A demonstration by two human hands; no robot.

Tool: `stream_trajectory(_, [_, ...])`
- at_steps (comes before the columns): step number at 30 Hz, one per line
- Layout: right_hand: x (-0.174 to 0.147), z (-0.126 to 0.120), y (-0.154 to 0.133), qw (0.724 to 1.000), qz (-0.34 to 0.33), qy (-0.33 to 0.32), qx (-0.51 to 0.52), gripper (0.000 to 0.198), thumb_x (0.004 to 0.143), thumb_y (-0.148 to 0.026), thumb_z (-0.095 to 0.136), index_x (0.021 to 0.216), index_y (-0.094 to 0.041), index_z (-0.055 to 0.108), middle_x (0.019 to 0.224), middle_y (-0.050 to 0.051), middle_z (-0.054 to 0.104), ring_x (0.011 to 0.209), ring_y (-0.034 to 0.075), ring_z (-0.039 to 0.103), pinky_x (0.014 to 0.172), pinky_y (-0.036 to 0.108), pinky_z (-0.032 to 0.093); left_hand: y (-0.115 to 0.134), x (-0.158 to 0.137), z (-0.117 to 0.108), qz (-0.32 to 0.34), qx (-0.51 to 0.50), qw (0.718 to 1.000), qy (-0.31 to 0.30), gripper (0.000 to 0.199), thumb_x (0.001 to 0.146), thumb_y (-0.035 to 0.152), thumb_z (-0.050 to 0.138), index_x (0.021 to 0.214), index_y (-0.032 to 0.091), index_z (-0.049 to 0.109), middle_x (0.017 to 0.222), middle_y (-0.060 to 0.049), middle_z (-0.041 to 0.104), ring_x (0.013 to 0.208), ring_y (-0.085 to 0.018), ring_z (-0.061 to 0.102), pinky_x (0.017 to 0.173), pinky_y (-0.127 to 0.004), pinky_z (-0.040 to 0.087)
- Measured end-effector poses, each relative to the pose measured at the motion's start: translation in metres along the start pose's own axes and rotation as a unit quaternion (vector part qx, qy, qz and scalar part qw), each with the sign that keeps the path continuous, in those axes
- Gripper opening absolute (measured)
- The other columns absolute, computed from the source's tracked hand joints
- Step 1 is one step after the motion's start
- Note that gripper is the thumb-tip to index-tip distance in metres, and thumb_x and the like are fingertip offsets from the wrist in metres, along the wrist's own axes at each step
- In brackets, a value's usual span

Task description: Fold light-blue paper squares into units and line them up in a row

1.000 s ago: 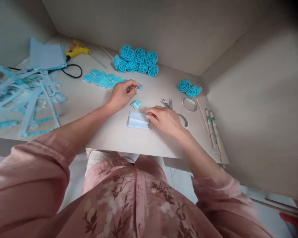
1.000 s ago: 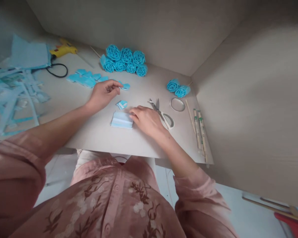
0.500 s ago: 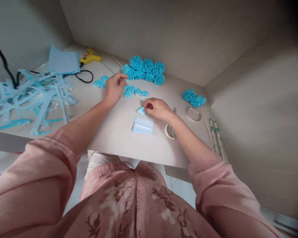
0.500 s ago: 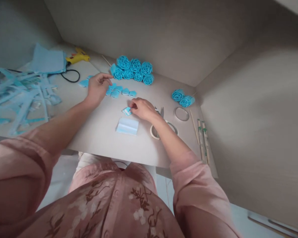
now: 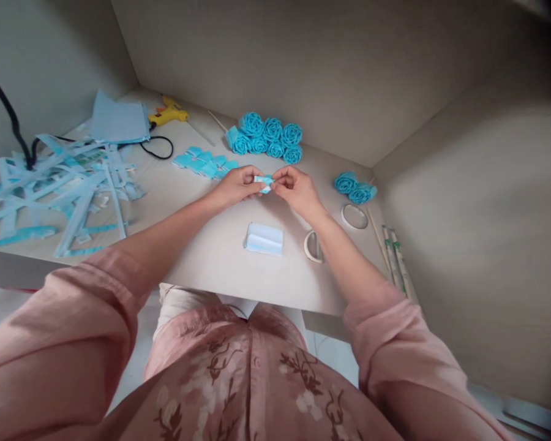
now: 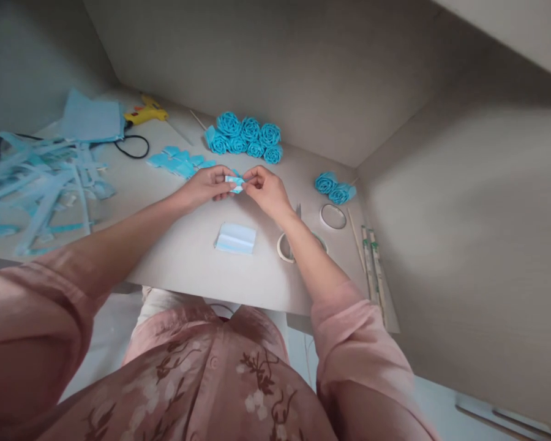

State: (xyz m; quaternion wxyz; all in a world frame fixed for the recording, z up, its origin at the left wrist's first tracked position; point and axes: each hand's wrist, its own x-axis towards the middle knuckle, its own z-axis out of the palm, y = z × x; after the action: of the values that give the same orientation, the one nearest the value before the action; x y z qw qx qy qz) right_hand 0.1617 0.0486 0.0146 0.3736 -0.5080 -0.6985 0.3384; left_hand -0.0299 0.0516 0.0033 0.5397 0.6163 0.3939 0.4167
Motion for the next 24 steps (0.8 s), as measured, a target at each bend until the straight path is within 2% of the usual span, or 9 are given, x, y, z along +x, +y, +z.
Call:
stream_trajectory(3, [-0.004,0.001,0.002,1.000,0.002,-0.007,0.013,0.022,0.078,-0.026,0.064,0.099,-0.022,0.059,0.070,-0.005,0.063,0.058,0.011,0.055,0.059,0.025,0.048,-0.004,0.001,0.001,-0.012,-0.009,1.000,0.016,0.020,0.076,0.024,0.077,0.078,0.018,0.058,0.060,0.002,0.064,0.050,-0.007,0.051,0.048,-0.020,0.036])
stream_trajectory(5, [-0.006,-0.001,0.001,1.000,0.002,-0.013,0.021,0.024,0.079,-0.025,0.063,0.103,-0.021,0.059,0.071,-0.004,0.064,0.061,0.012,0.057,0.061,0.025,0.050,-0.004,0.001,0.001,-0.009,-0.011,1.000,0.021,0.018,0.076,0.023,0.076,0.078,0.018,0.059,0.061,0.002,0.064,0.050,-0.007,0.050,0.047,-0.020,0.036])
stream_trajectory(11, [-0.008,-0.004,-0.001,0.999,-0.021,-0.027,0.016,0.033,0.084,-0.035,0.064,0.113,-0.019,0.065,0.091,0.003,0.071,0.080,0.016,0.066,0.073,0.029,0.055,-0.002,-0.004,0.003,-0.001,-0.001,1.000,-0.002,0.022,0.074,0.029,0.078,0.077,0.018,0.059,0.059,0.003,0.062,0.050,-0.007,0.050,0.048,-0.020,0.037])
stream_trajectory(14, [-0.007,-0.002,-0.001,0.999,-0.032,-0.019,0.019,0.033,0.083,-0.033,0.066,0.111,-0.018,0.067,0.084,0.001,0.068,0.079,0.016,0.065,0.079,0.030,0.054,-0.003,-0.005,0.003,-0.005,-0.004,1.000,-0.013,0.024,0.073,0.031,0.079,0.079,0.018,0.059,0.061,0.002,0.063,0.052,-0.008,0.051,0.050,-0.021,0.037])
stream_trajectory(20, [-0.005,-0.001,0.003,1.000,-0.021,-0.004,0.022,0.028,0.088,-0.032,0.059,0.112,-0.020,0.066,0.081,0.000,0.066,0.078,0.015,0.064,0.075,0.029,0.054,-0.003,-0.003,0.000,-0.012,0.004,1.000,-0.018,0.015,0.075,0.027,0.073,0.079,0.017,0.062,0.066,0.000,0.066,0.053,-0.009,0.051,0.052,-0.022,0.038])
stream_trajectory(22, [-0.007,-0.005,0.004,1.000,-0.024,0.009,0.017,0.028,0.089,-0.029,0.054,0.112,-0.019,0.066,0.084,0.002,0.068,0.078,0.015,0.065,0.074,0.029,0.055,-0.004,0.000,-0.003,-0.004,0.023,1.000,-0.002,0.012,0.076,0.026,0.070,0.080,0.018,0.062,0.067,0.000,0.066,0.053,-0.009,0.051,0.053,-0.023,0.039])
stream_trajectory(24, [-0.013,-0.010,0.003,0.999,-0.036,0.034,-0.013,0.029,0.089,-0.024,0.051,0.113,-0.019,0.066,0.090,0.003,0.071,0.081,0.015,0.067,0.075,0.029,0.054,-0.006,0.003,-0.008,0.025,0.075,0.996,0.041,0.010,0.077,0.025,0.068,0.079,0.018,0.062,0.070,-0.001,0.067,0.057,-0.011,0.054,0.056,-0.024,0.041])
